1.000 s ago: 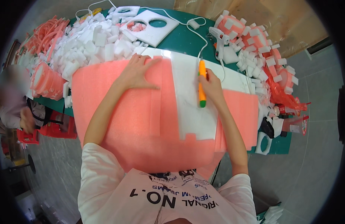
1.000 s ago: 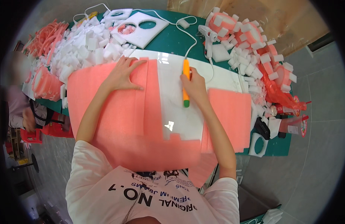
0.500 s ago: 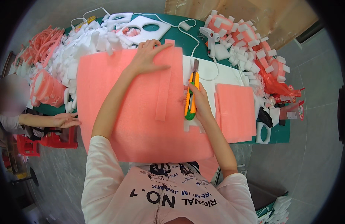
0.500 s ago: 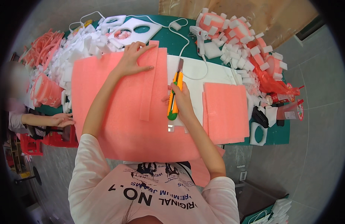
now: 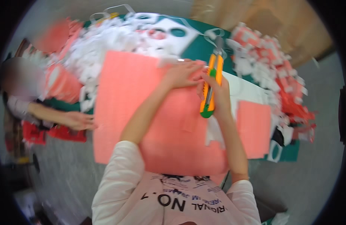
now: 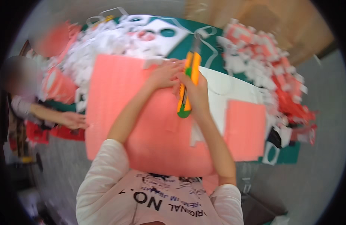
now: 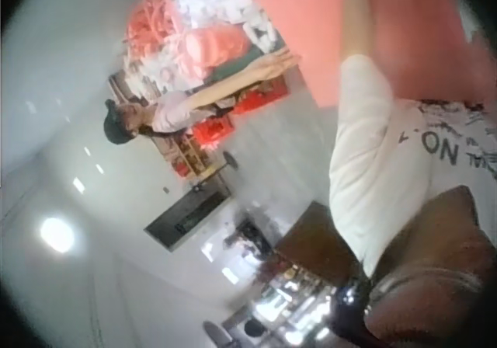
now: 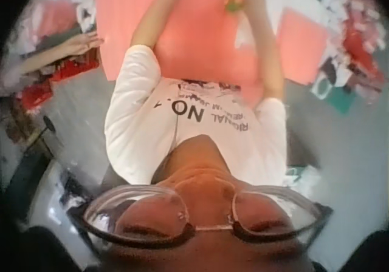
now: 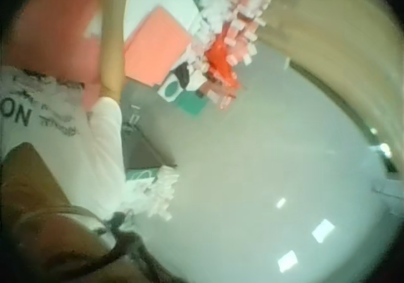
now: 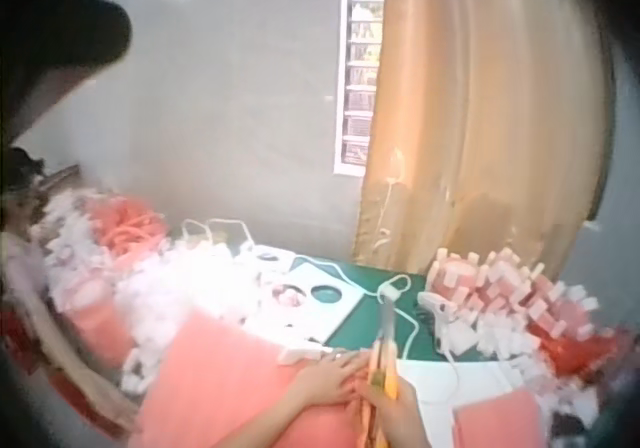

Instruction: Cutting strips and squares from pink foam sheets using a utility knife.

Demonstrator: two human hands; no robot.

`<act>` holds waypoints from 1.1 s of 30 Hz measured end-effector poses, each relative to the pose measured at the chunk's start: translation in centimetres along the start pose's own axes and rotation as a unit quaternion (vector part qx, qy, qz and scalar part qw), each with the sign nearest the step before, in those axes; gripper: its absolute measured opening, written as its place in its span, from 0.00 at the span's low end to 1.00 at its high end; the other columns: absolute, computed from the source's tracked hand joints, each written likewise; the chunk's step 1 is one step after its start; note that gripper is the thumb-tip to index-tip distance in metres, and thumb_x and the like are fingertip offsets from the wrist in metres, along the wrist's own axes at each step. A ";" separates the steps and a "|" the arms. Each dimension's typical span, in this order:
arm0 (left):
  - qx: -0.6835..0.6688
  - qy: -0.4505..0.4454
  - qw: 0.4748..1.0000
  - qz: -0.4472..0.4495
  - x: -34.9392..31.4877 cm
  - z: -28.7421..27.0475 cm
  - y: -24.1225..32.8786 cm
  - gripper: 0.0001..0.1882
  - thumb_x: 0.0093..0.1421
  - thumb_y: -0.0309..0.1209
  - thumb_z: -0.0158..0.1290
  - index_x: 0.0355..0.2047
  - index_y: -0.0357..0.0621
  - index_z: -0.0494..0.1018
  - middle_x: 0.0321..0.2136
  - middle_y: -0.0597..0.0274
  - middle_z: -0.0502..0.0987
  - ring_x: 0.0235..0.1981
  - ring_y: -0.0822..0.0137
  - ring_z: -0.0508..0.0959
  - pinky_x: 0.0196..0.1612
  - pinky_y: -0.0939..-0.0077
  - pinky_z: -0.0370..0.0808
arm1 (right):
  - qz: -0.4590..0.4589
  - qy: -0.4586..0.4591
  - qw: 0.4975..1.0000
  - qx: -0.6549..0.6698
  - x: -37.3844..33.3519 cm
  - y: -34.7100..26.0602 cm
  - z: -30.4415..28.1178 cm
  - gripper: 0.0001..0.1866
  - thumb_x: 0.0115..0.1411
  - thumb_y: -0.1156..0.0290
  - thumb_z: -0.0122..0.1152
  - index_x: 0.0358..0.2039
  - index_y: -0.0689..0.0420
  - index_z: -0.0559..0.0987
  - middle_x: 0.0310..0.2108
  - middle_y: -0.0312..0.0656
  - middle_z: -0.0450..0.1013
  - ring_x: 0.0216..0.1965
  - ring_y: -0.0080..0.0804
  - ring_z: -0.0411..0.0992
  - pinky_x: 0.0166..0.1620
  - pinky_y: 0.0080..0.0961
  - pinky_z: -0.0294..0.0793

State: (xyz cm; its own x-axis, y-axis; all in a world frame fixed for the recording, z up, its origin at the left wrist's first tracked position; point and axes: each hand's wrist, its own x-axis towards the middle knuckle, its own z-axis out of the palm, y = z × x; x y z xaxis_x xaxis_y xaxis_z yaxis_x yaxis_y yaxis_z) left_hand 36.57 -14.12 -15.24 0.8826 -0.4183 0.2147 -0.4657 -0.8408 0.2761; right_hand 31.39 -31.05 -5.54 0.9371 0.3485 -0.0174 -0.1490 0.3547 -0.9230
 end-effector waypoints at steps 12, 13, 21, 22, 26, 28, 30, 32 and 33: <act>-0.087 0.006 0.996 -0.011 1.7 1.1 0.8 0.37 0.46 0.55 0.49 0.55 0.58 0.57 0.53 0.54 0.60 0.53 0.55 0.62 0.50 0.58 0.62 | 0.098 -0.585 0.802 -0.072 7.3 11.1 18.3 0.12 0.50 0.73 0.53 0.36 0.63 0.68 0.37 0.49 0.71 0.43 0.34 0.69 0.44 0.31 0.71; -0.067 0.091 0.992 0.059 1.4 1.0 0.5 0.36 0.46 0.54 0.49 0.54 0.56 0.58 0.52 0.55 0.62 0.53 0.55 0.62 0.52 0.55 0.58 | 0.151 -0.481 0.862 -0.051 7.1 11.3 19.1 0.13 0.51 0.73 0.53 0.37 0.62 0.67 0.39 0.50 0.70 0.43 0.34 0.69 0.44 0.31 0.71; -0.187 0.142 0.971 0.055 1.7 2.6 0.0 0.32 0.48 0.52 0.49 0.51 0.50 0.62 0.47 0.59 0.67 0.50 0.59 0.64 0.52 0.63 0.60 | -0.038 -0.197 0.968 -0.148 7.3 1.0 9.0 0.14 0.58 0.65 0.49 0.41 0.59 0.64 0.27 0.43 0.71 0.18 0.27 0.69 0.22 0.21 0.70; -0.269 0.123 0.953 0.063 2.0 2.9 0.0 0.33 0.47 0.52 0.50 0.51 0.51 0.62 0.47 0.60 0.67 0.50 0.60 0.64 0.52 0.64 0.61 | -0.108 -0.075 0.990 -0.059 6.6 -0.3 5.6 0.10 0.57 0.65 0.51 0.35 0.58 0.66 0.21 0.40 0.68 0.16 0.23 0.67 0.18 0.19 0.67; -0.009 0.069 0.997 0.024 1.6 1.7 0.4 0.34 0.45 0.52 0.52 0.51 0.55 0.62 0.46 0.63 0.66 0.49 0.61 0.64 0.50 0.64 0.62 | -0.103 0.094 0.970 0.197 2.1 -0.4 -1.5 0.10 0.58 0.64 0.46 0.27 0.57 0.64 0.14 0.36 0.63 0.09 0.24 0.63 0.11 0.17 0.62; -0.064 0.113 0.990 0.057 1.7 0.9 0.2 0.30 0.44 0.46 0.54 0.50 0.54 0.65 0.45 0.59 0.67 0.47 0.59 0.65 0.49 0.66 0.63 | -0.041 0.219 0.963 0.154 1.3 3.4 -2.4 0.10 0.58 0.65 0.47 0.32 0.56 0.61 0.15 0.38 0.64 0.09 0.27 0.64 0.11 0.19 0.63; -0.078 0.085 0.992 0.060 2.2 0.7 -0.5 0.32 0.43 0.48 0.54 0.50 0.54 0.65 0.44 0.59 0.68 0.46 0.59 0.65 0.48 0.65 0.63 | -0.080 0.261 0.956 0.110 0.1 4.9 -5.6 0.10 0.57 0.65 0.47 0.33 0.56 0.61 0.16 0.39 0.65 0.09 0.28 0.64 0.11 0.20 0.64; -0.073 0.083 0.992 0.059 2.5 0.9 -0.6 0.35 0.41 0.47 0.55 0.51 0.54 0.63 0.43 0.57 0.67 0.45 0.59 0.65 0.48 0.64 0.62 | -0.035 0.300 0.952 0.060 0.3 6.7 -6.4 0.10 0.57 0.66 0.47 0.34 0.55 0.59 0.17 0.42 0.65 0.10 0.29 0.65 0.11 0.21 0.65; -0.042 0.069 0.996 0.024 2.1 0.4 -0.7 0.35 0.41 0.47 0.55 0.51 0.54 0.63 0.43 0.57 0.67 0.45 0.59 0.65 0.48 0.64 0.62 | 0.007 0.253 0.965 0.071 1.1 7.5 -5.4 0.11 0.57 0.66 0.47 0.35 0.55 0.59 0.18 0.44 0.66 0.10 0.30 0.65 0.10 0.22 0.66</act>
State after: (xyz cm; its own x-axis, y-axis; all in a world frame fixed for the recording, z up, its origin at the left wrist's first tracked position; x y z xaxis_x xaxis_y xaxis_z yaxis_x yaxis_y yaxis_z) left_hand 38.75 -14.55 -15.36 0.8444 -0.4017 0.3544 -0.5163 -0.7865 0.3389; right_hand 33.00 -32.71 -14.55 0.9636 -0.1012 -0.2474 -0.1704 0.4804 -0.8604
